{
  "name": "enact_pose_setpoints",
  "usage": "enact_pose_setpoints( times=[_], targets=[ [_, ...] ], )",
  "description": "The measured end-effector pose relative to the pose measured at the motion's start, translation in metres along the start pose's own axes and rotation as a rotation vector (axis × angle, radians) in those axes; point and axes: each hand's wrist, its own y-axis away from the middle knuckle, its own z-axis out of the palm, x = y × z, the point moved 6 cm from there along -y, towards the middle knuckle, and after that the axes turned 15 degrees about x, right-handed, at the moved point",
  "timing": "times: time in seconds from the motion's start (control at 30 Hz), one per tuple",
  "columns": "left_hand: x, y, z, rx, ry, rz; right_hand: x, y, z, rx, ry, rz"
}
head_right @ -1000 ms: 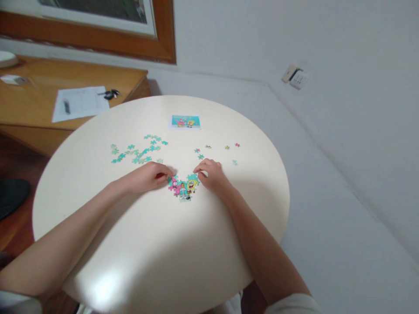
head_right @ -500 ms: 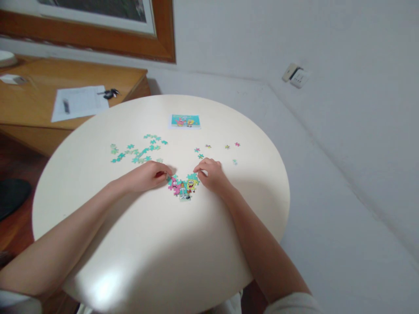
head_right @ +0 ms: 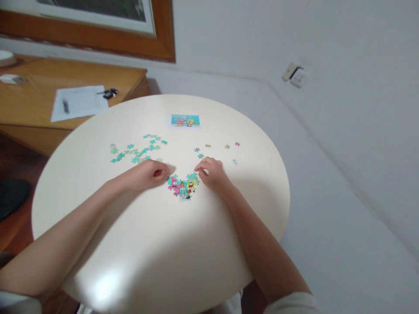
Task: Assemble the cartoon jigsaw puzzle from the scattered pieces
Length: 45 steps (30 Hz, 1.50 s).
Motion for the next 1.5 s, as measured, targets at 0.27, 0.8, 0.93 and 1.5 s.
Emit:
enact_pose_setpoints(
  times=[0.27, 0.8, 0.93, 1.5],
  targets=[
    [-0.006, 0.001, -0.007, -0.041, 0.007, -0.077, 0.002, -0.004, -0.012, -0.020, 0.039, 0.003],
    [-0.012, 0.005, 0.001, -0.154, -0.120, -0.144, -0.003, 0.001, -0.021, -0.275, -0.008, -0.011],
    [-0.009, 0.004, 0.004, -0.154, -0.118, -0.121, -0.004, 0.001, -0.019, -0.289, -0.006, -0.019],
    [-0.008, 0.004, 0.003, -0.140, -0.141, -0.145, -0.009, 0.002, -0.017, -0.307, 0.008, -0.010]
  ],
)
